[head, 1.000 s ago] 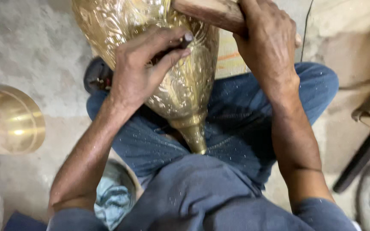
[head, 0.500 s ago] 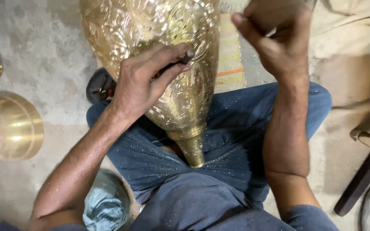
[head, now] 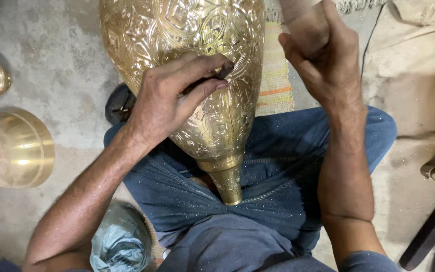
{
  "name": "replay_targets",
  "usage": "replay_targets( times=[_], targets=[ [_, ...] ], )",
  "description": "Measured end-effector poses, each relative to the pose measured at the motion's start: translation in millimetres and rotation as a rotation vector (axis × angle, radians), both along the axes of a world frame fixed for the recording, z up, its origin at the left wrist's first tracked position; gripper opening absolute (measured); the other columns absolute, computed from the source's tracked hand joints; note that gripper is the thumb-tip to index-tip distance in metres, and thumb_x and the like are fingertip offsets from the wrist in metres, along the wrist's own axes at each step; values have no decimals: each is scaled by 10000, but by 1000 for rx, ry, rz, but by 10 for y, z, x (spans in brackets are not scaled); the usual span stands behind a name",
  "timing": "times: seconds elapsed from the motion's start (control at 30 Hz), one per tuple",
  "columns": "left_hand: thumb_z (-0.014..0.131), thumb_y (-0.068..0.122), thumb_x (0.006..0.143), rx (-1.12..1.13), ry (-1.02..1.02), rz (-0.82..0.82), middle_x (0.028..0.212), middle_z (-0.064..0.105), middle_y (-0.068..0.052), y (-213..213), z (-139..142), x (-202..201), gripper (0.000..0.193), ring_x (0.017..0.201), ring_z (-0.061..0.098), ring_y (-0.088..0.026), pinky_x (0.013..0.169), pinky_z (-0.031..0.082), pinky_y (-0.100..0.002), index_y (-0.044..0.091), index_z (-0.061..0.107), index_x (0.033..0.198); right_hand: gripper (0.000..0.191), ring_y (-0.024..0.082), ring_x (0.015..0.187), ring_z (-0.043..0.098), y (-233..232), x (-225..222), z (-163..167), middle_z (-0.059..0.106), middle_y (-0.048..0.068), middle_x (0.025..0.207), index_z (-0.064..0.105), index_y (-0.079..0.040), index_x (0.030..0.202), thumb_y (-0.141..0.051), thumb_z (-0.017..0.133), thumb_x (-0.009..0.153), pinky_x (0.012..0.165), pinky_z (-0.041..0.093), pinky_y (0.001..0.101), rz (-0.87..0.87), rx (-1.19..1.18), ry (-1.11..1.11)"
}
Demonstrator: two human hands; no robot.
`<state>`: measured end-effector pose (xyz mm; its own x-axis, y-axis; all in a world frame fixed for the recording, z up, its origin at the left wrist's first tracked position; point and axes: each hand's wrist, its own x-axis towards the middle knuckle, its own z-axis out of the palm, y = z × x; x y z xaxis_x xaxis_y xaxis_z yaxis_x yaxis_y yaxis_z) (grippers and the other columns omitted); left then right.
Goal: The person sits cross-legged on the floor and uses a chisel and wooden mallet to engrave intricate floral patterns into a large brass vessel. The person repeatedly taps the chisel to carve the design, occasionally rotating the vessel to access different areas.
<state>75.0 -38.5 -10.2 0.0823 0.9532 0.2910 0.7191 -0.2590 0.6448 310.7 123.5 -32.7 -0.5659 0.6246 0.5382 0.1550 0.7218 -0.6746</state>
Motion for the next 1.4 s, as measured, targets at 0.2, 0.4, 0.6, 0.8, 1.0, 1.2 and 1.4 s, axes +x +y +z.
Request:
replay_targets(
  times=[0.2, 0.4, 0.6, 0.8, 1.0, 1.2, 1.4],
  targets=[
    [781, 172, 1015, 13, -19, -14, 1197, 760, -108, 6, 61, -8, 319, 1055, 772, -201, 899, 668, -329, 48, 680, 1291, 417, 153, 900, 662, -7, 66, -89, 659, -32, 984, 571, -143, 1273, -111, 787, 917, 794, 551, 355, -83, -237, -51],
    [796, 139, 1000, 9, 1, -1, 1148, 751, -113, 10, 164, 16, 312, 1035, 773, -220, 889, 652, -329, 21, 689, 1268, 278, 243, 915, 645, -22, 68, -201, 668, 78, 975, 605, -40, 1120, -31, 796, 919, 793, 526, 394, -132, 52, -144],
    [798, 124, 999, 20, 7, -4, 1177, 753, -114, -6, 180, 37, 302, 1042, 772, -217, 905, 649, -314, 21, 693, 1263, 283, 234, 851, 646, -11, 46, -136, 668, 79, 924, 601, -45, 1078, -76, 845, 938, 738, 507, 420, -160, 168, -156],
    [782, 156, 1012, -73, -99, 114, 1100, 780, -83, 51, 49, 18, 288, 959, 796, -163, 846, 678, -281, 47, 690, 1262, 298, 261, 892, 663, -29, 42, -141, 670, 92, 991, 599, -42, 1104, -85, 842, 935, 787, 539, 442, -165, 433, -275],
    [782, 174, 1047, 41, 66, -3, 1146, 771, -124, 31, -19, -4, 214, 1009, 778, -202, 846, 672, -310, 52, 712, 1207, 277, 256, 943, 665, -41, -6, -207, 669, 95, 1030, 620, -30, 1130, -58, 821, 941, 810, 530, 404, -86, 306, -105],
    [780, 185, 1036, 37, 80, -22, 1170, 762, -115, 48, 89, 0, 290, 1047, 772, -216, 893, 658, -348, 34, 701, 1272, 301, 262, 985, 680, -70, 46, -195, 692, 105, 1072, 643, -24, 1140, -8, 829, 903, 816, 536, 407, -223, 387, -150],
    [796, 147, 1008, -16, 74, 5, 1111, 765, -105, 13, 179, 49, 334, 1000, 777, -208, 862, 649, -341, 28, 686, 1300, 275, 224, 888, 686, -66, 43, -54, 703, 85, 937, 662, -45, 1075, -31, 838, 865, 742, 575, 417, -192, 411, -273]
  ],
)
